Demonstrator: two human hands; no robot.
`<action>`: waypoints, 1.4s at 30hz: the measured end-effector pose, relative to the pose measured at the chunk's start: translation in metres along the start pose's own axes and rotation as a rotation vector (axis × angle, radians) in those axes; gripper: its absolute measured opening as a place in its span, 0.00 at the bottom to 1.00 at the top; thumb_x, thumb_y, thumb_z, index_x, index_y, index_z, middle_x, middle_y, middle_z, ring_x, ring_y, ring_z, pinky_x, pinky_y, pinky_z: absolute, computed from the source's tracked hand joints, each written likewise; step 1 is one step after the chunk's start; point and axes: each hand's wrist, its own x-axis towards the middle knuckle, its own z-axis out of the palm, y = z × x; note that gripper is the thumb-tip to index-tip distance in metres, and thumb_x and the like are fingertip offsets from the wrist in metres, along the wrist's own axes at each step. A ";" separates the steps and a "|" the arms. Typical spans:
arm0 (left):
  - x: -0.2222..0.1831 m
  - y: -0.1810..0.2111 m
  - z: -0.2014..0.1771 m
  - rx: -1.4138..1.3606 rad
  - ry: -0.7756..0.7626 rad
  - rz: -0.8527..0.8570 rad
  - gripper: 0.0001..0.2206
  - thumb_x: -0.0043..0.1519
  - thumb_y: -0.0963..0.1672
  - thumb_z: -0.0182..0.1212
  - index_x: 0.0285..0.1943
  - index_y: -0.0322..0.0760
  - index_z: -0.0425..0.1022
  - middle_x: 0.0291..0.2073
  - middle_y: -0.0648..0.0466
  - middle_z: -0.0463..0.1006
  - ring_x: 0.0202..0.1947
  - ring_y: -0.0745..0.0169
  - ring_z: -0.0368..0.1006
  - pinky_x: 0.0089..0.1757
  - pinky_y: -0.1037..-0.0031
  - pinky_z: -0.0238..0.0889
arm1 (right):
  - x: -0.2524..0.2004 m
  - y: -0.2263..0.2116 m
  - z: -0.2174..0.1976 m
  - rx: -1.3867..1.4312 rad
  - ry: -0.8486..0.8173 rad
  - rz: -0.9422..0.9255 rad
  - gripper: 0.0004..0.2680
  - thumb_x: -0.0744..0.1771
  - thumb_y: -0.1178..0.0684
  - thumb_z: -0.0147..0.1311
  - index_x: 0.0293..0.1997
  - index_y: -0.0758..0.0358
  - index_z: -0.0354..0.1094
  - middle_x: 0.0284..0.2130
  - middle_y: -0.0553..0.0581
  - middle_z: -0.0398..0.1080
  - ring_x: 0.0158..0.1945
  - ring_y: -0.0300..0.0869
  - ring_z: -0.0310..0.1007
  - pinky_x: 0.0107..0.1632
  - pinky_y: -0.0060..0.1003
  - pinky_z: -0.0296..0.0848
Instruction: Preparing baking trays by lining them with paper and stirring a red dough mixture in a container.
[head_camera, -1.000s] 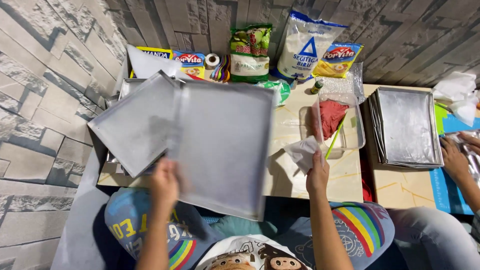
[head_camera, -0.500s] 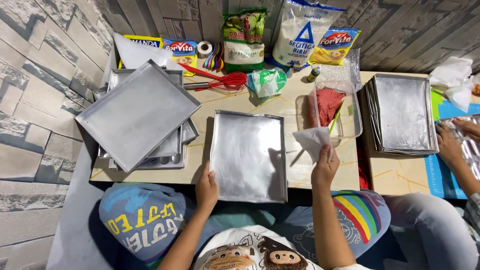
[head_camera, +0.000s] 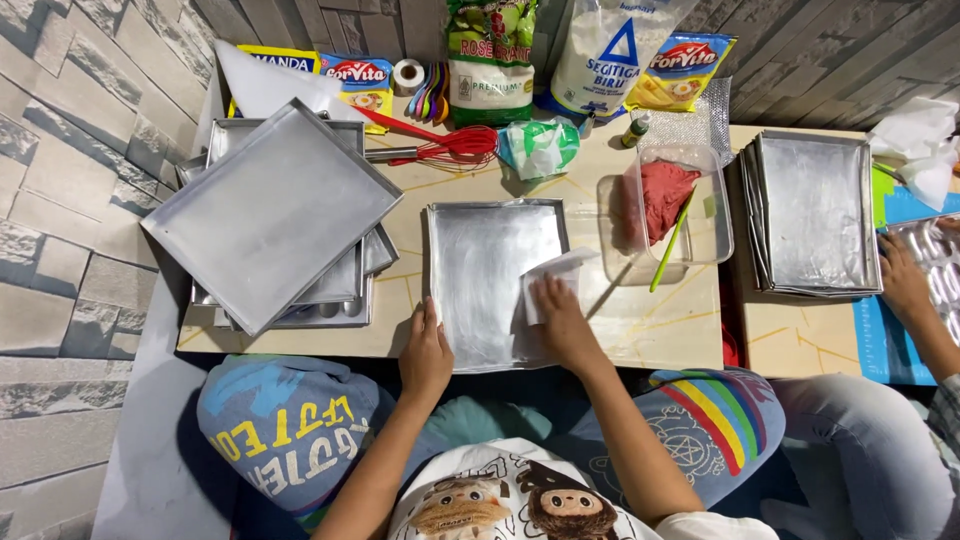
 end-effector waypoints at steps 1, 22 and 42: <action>0.005 -0.006 0.004 0.000 -0.002 -0.003 0.23 0.70 0.44 0.41 0.77 0.39 0.53 0.65 0.45 0.64 0.58 0.43 0.72 0.43 0.59 0.77 | 0.001 -0.006 -0.001 0.001 -0.004 0.000 0.23 0.65 0.60 0.49 0.72 0.67 0.56 0.69 0.73 0.55 0.72 0.66 0.51 0.73 0.57 0.52; 0.069 -0.040 0.027 0.148 0.322 0.266 0.22 0.67 0.49 0.51 0.72 0.49 0.67 0.41 0.58 0.74 0.38 0.58 0.76 0.34 0.70 0.73 | 0.022 -0.033 0.003 -0.065 0.081 0.113 0.35 0.68 0.25 0.41 0.66 0.76 0.56 0.57 0.77 0.63 0.65 0.65 0.60 0.71 0.56 0.47; 0.075 -0.047 0.035 0.068 0.363 0.296 0.22 0.66 0.47 0.53 0.71 0.50 0.69 0.40 0.57 0.78 0.37 0.58 0.76 0.35 0.71 0.71 | 0.077 0.023 0.049 -0.190 0.480 -0.077 0.17 0.65 0.65 0.46 0.62 0.69 0.65 0.49 0.66 0.67 0.47 0.56 0.70 0.44 0.44 0.68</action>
